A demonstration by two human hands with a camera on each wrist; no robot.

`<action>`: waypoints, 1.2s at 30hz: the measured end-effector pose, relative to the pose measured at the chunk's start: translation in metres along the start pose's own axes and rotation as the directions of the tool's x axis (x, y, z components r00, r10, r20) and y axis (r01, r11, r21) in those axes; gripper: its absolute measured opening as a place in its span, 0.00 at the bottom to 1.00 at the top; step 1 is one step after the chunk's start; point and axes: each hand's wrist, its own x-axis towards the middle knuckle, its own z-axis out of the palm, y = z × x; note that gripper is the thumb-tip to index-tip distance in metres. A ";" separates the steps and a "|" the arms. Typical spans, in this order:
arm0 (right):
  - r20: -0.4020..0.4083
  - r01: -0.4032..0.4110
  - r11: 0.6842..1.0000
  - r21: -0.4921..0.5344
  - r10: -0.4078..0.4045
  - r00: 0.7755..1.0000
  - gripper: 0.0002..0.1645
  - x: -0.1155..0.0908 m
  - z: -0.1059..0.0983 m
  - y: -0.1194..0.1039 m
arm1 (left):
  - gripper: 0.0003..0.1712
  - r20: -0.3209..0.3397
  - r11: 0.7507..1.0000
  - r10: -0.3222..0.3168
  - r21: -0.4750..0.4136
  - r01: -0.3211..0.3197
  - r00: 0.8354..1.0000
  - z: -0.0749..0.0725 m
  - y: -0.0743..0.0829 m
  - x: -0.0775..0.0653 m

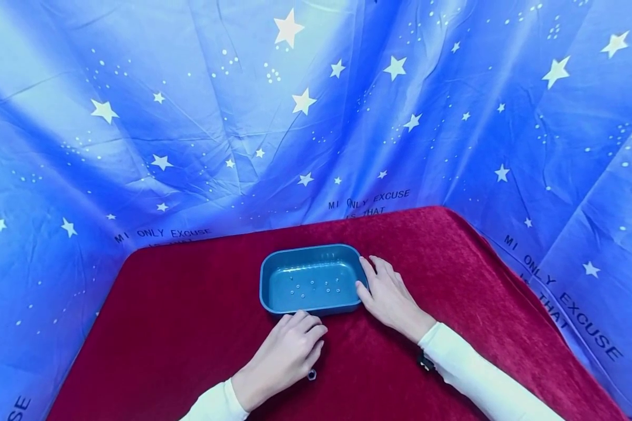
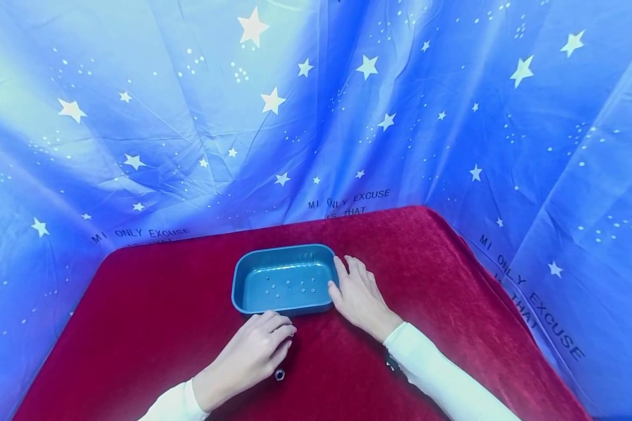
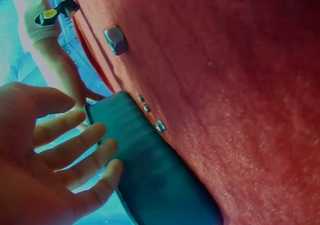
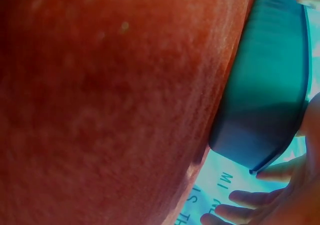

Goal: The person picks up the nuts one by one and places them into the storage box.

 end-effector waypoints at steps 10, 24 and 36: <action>0.011 -0.010 1.000 0.004 0.010 1.000 0.42 -0.003 0.003 0.000 | 0.07 0.134 0.992 -0.018 0.130 0.000 0.991 0.011 0.001 -0.004; 0.021 -0.020 1.000 0.016 0.020 1.000 0.43 -0.005 0.004 -0.001 | 0.10 0.204 0.975 -0.008 0.218 -0.038 0.979 0.019 -0.004 -0.007; 0.011 -0.016 1.000 0.012 0.016 1.000 0.42 -0.001 0.000 0.000 | 0.07 0.210 0.978 -0.029 0.210 -0.016 0.977 0.019 -0.009 0.001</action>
